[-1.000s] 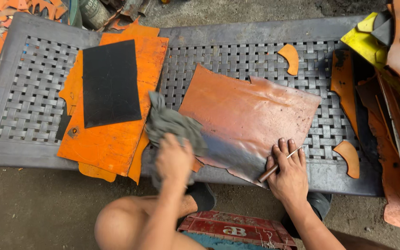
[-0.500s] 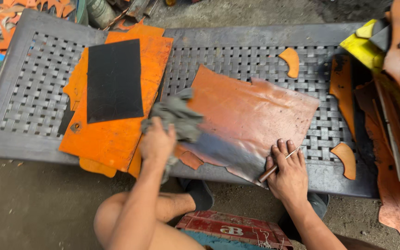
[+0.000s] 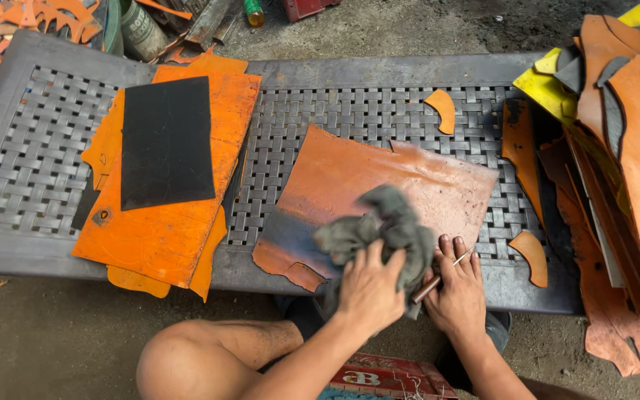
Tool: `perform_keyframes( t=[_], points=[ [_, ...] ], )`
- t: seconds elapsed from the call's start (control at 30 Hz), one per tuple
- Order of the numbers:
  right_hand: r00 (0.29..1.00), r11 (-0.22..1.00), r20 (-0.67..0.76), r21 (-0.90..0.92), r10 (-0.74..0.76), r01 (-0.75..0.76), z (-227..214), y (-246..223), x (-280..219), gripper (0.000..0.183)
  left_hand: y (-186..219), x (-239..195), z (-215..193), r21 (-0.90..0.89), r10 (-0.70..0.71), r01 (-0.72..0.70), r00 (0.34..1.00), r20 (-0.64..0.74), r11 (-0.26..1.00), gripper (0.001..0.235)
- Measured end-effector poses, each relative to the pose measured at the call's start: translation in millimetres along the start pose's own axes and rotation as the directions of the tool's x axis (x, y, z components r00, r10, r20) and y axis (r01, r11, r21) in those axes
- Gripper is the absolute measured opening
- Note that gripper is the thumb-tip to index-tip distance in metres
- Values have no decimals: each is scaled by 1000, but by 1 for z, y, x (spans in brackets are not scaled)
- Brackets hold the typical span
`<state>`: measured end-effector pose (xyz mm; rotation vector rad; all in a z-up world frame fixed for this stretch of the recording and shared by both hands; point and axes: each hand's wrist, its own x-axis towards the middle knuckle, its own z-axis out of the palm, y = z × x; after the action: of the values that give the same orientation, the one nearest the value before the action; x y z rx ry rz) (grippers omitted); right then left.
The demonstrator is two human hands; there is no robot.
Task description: The person uses a small knife to cut orange rubber sheets along a template outline on a dark cutting mat. They wipe the surface with a cloth, then continue cutting additional pieces from a larger orange sheet.
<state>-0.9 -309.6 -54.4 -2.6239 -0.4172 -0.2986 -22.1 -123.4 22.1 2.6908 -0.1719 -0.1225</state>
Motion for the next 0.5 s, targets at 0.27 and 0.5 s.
perform_keyframes(
  t=[0.27,0.5],
  points=[
    [999,999,4,11,46,-46,-7,-6,4,41,-109,113,-32,171,-135,155,983,-125,973,51],
    [996,996,-10,15,89,-89,-6,-13,12,39,-131,173,-54,264,-273,357,911,-309,896,37]
  ],
)
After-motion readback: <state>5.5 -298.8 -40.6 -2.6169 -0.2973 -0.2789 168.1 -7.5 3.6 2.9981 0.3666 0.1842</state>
